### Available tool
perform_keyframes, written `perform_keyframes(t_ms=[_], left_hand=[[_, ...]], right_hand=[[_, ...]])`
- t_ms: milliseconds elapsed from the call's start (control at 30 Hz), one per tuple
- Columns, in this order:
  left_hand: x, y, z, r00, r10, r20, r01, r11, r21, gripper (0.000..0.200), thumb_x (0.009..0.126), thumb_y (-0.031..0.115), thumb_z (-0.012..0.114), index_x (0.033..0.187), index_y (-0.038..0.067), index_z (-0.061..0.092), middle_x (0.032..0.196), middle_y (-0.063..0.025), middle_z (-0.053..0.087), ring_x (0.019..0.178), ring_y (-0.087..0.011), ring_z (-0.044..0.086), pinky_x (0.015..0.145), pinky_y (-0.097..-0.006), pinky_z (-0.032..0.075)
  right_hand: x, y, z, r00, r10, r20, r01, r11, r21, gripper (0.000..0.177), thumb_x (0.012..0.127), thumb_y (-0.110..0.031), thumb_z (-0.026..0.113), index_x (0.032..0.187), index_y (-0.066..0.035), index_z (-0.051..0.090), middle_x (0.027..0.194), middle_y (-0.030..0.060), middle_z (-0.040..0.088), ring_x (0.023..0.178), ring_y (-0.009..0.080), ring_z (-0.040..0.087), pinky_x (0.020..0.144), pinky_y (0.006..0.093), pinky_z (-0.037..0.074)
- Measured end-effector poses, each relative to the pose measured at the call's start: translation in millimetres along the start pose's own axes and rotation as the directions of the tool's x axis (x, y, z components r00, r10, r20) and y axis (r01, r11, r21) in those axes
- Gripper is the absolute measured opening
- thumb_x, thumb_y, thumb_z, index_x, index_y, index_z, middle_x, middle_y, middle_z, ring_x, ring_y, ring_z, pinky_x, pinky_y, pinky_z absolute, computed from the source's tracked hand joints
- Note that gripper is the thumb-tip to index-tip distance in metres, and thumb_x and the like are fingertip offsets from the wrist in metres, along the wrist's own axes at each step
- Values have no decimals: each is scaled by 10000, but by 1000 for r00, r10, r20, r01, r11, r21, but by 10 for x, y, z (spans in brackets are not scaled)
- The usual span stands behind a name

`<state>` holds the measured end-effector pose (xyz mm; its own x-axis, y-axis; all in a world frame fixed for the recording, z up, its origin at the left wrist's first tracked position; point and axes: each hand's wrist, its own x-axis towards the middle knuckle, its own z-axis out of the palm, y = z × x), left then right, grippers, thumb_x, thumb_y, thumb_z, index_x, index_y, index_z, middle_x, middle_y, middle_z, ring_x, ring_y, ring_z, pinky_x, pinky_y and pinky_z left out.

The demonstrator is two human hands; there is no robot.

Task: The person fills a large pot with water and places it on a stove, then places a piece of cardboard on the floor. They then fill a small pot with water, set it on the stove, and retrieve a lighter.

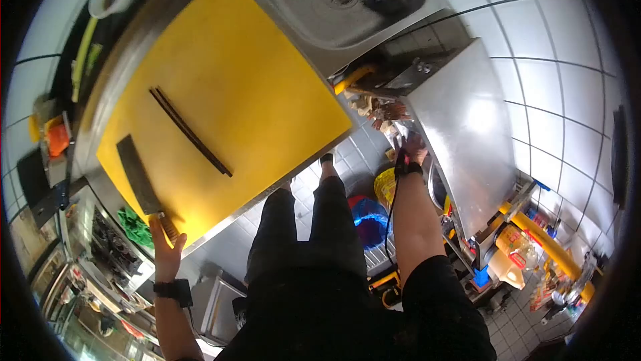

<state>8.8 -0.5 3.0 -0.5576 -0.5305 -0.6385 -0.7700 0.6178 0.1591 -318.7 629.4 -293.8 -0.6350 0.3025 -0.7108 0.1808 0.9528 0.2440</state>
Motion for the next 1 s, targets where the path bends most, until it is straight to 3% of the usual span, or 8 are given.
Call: perform_keyframes(t_ms=[333, 533, 733, 767, 800, 867, 900, 1000], left_hand=[[17, -42, 59, 999, -28, -20, 28, 999, -19, 945, 845, 245, 680, 1548, 35, 85, 1610, -232, 44, 1493, -378, 63, 1204, -470, 118], [9, -67, 121, 998, -43, -49, 39, 995, -90, 941, 834, 228, 675, 1551, 43, 94, 1610, -231, 47, 1494, -380, 62, 1200, -482, 126], [35, -31, 94, 998, -41, -54, 35, 995, -97, 928, 841, 231, 672, 1551, 45, 104, 1610, -230, 55, 1494, -377, 61, 1200, -481, 127], [31, -51, 80, 999, -10, -48, 5, 995, -104, 917, 849, 233, 667, 1551, 45, 107, 1612, -225, 56, 1495, -373, 57, 1199, -481, 128], [33, -74, 75, 999, 16, -31, -18, 995, -96, 917, 849, 233, 667, 1551, 45, 107, 1612, -225, 56, 1495, -373, 57, 1199, -481, 128], [62, -112, 64, 1000, -27, -9, 26, 997, -75, 869, 900, 279, 633, 1551, 46, 105, 1616, -208, 58, 1499, -355, 49, 1200, -474, 122], [70, -107, 48, 1000, 9, 7, -8, 998, -69, 869, 900, 279, 633, 1551, 46, 105, 1616, -208, 58, 1499, -355, 49, 1200, -474, 122], [25, -31, -81, 993, -10, 116, 43, 957, -287, 842, 953, 373, 578, 1555, 60, 80, 1623, -192, 3, 1506, -307, -8, 1202, -462, 99]], right_hand=[[287, 182, 132, 839, -484, -246, 226, 723, -652, 429, 940, -460, 455, 1260, -186, 532, 1167, 62, 631, 995, 254, 647, 936, 409, 500], [382, 164, 76, 714, -613, -338, 304, 706, -640, 345, 933, -272, 520, 1263, -171, 507, 1135, 88, 620, 987, 256, 649, 852, 400, 533], [208, -144, -177, 953, -217, -213, 189, 971, -147, 427, 978, -428, 429, 1264, -131, 538, 1112, 141, 645, 1027, 346, 630, 912, 438, 500], [61, -50, -154, 839, -475, -265, 328, 830, -451, 444, 949, -438, 486, 1241, -115, 569, 1101, 159, 639, 1007, 357, 626, 906, 430, 502], [217, 0, 232, 800, -362, -478, 533, 796, 288, 462, 936, -466, 496, 1220, -111, 584, 1123, 171, 638, 1022, 363, 620, 926, 448, 490], [-36, -81, 417, 946, -5, -324, 297, -383, 874, 579, 909, -528, 473, 1299, -101, 502, 1331, 172, 493, 1211, 386, 473, 1041, 532, 363], [-524, -300, 138, 995, -80, -62, -37, -852, 522, 690, 895, -563, 440, 1400, -94, 404, 1516, 162, 348, 1387, 403, 332, 1135, 598, 248], [-906, 56, 916, 975, -155, -158, -26, -788, 615, 462, 938, -348, 452, 1310, -75, 463, 1420, 196, 454, 1325, 429, 392, 1111, 556, 297]])
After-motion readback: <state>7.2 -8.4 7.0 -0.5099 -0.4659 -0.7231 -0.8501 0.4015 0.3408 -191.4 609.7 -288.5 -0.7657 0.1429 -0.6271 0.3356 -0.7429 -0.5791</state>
